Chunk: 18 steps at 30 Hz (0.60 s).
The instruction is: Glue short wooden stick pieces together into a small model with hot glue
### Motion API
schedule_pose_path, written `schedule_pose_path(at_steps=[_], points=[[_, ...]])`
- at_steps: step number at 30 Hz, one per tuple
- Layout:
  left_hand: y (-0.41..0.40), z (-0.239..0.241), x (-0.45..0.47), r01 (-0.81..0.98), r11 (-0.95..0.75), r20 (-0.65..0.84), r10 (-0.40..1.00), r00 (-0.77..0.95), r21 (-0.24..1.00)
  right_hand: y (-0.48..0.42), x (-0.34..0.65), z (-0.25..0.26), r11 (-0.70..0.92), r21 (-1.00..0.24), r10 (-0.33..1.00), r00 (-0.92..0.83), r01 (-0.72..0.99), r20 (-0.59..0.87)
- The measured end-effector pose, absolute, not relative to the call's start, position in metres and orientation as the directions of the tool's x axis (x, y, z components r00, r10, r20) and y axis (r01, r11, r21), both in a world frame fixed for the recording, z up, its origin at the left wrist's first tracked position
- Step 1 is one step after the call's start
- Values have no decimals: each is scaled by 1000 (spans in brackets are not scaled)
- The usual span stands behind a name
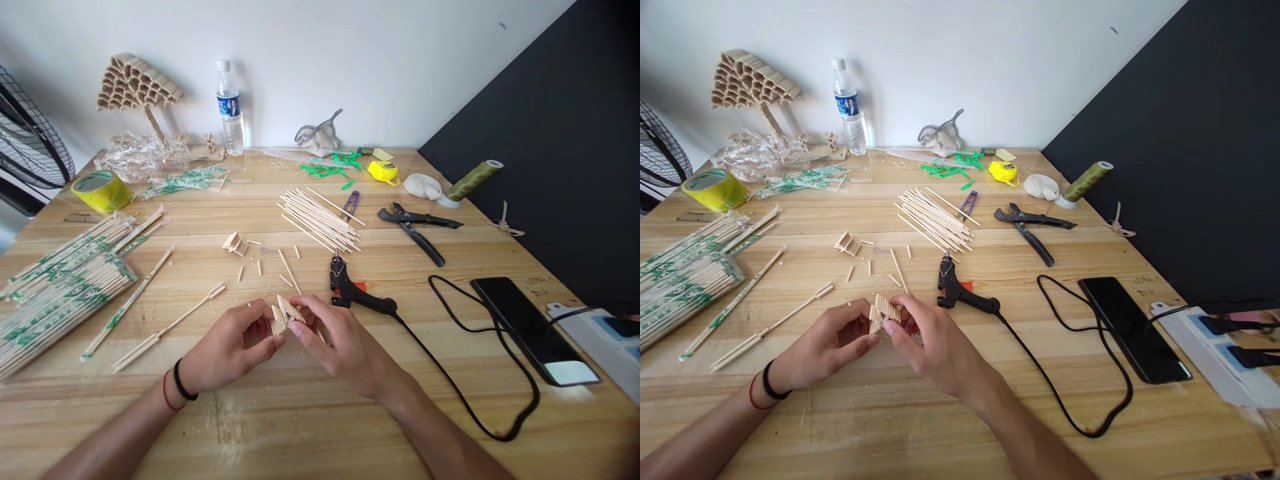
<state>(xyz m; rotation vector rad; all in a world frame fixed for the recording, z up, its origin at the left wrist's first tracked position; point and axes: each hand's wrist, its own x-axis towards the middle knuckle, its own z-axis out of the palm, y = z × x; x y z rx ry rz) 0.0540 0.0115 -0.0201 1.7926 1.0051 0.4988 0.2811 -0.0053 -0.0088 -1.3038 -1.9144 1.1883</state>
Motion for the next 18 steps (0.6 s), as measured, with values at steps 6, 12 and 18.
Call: schedule_pose_path(at_steps=[6,12,18], points=[[11,-20,54,409,-168,-109,812,573,897,-6,281,-7,142,-876,919,-390,461,-57],[12,-20,53,415,-176,-107,812,574,892,-6,281,-6,141,-871,918,-391,471,-63],[11,-20,54,419,-166,-120,809,575,893,-5,281,-4,136,-864,913,-401,484,-81]])
